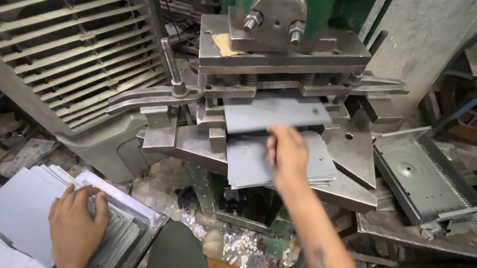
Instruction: Operating a manual stamping press machine to process rectangular metal plates.
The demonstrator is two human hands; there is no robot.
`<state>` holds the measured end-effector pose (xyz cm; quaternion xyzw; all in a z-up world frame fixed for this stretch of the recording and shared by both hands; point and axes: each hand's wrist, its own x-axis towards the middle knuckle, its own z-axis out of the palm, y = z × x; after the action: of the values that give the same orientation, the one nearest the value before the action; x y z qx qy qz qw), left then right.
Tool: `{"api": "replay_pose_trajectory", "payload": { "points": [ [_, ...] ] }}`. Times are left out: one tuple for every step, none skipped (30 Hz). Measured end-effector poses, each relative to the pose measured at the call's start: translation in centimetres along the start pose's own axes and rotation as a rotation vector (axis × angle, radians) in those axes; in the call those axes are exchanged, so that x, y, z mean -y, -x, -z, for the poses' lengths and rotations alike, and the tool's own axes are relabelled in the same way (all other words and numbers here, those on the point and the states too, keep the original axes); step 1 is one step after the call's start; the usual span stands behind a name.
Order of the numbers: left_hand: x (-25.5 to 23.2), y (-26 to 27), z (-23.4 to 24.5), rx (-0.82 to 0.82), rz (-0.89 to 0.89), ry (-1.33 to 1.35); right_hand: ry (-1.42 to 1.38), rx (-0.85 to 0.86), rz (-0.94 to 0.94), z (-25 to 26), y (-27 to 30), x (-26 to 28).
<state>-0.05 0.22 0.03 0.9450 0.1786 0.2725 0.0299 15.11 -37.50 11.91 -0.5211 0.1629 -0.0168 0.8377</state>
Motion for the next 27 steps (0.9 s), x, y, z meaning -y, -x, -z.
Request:
{"api": "replay_pose_trajectory", "payload": {
  "points": [
    [0.0,0.2,0.1,-0.019,-0.012,0.012,-0.039,0.016,-0.027,1.0,2.2,-0.7],
    [0.0,0.1,0.0,-0.017,-0.008,0.013,-0.035,0.018,-0.028,2.2,3.1,-1.7],
    [0.1,0.0,0.1,-0.004,-0.011,0.037,-0.020,0.000,-0.034,3.4,4.0,-2.8],
    [0.2,0.0,0.2,0.008,-0.015,0.060,-0.005,-0.017,-0.040,4.6,5.0,-3.9],
    [0.2,-0.5,1.1,0.008,-0.011,0.055,-0.005,-0.013,-0.044,5.3,5.1,-4.3],
    [0.2,-1.1,2.1,0.150,0.209,0.246,0.026,-0.012,-0.079,5.9,5.3,-4.7],
    [0.0,-1.7,3.0,0.292,0.426,0.441,0.057,-0.013,-0.111,6.7,5.4,-4.9],
    [1.0,-1.5,3.7,0.291,0.427,0.440,0.057,-0.012,-0.112,7.1,5.5,-4.7],
    [1.9,-1.6,4.3,0.229,0.411,0.557,0.179,0.007,-0.076,7.4,5.7,-4.4],
    [2.9,-1.6,5.0,0.165,0.394,0.673,0.300,0.026,-0.040,7.8,5.8,-4.1],
    [4.2,-0.7,3.7,0.164,0.390,0.675,0.298,0.024,-0.036,8.2,5.8,-4.3],
    [5.5,0.1,2.3,0.204,0.230,0.250,0.315,0.031,-0.045,8.6,5.8,-4.5],
    [6.9,1.2,1.0,0.238,0.068,-0.170,0.334,0.040,-0.056,9.1,5.9,-4.8],
    [6.6,3.6,-0.3,0.237,0.068,-0.170,0.334,0.040,-0.056,9.6,5.9,-5.5],
    [6.4,6.0,-1.6,0.247,-0.020,-0.386,0.331,0.067,-0.079,10.1,5.9,-6.4],
    [6.3,8.4,-2.8,0.253,-0.109,-0.598,0.328,0.094,-0.102,10.5,5.9,-7.3],
    [5.9,9.4,-2.9,0.253,-0.107,-0.601,0.326,0.097,-0.104,10.9,6.2,-8.3],
    [5.5,10.4,-3.0,0.182,-0.112,-0.444,0.325,0.103,-0.164,11.3,6.4,-9.4],
    [5.0,11.6,-3.2,0.113,-0.118,-0.284,0.326,0.107,-0.224,11.8,6.7,-10.5],
    [4.6,11.2,-1.7,0.115,-0.118,-0.285,0.326,0.107,-0.226,12.0,7.2,-11.2],
    [4.2,10.7,-0.3,0.112,-0.169,-0.076,0.329,0.109,-0.277,12.2,7.5,-11.9],
    [3.7,10.1,1.2,0.108,-0.218,0.135,0.332,0.111,-0.329,12.4,7.9,-12.5],
    [1.9,7.2,4.4,0.107,-0.219,0.135,0.331,0.111,-0.328,12.6,8.0,-12.8],
    [0.0,4.4,7.6,0.182,0.384,0.560,0.356,0.093,-0.355,12.7,8.1,-13.1],
    [-1.9,1.5,10.9,0.278,0.989,0.979,0.380,0.074,-0.385,12.9,8.3,-13.4],
    [-2.6,2.0,12.0,0.280,0.988,0.979,0.379,0.072,-0.385,12.9,8.6,-13.3],
    [-3.2,2.3,13.1,-0.014,0.607,0.854,0.334,0.070,-0.340,12.7,8.9,-13.4]
  ]
}}
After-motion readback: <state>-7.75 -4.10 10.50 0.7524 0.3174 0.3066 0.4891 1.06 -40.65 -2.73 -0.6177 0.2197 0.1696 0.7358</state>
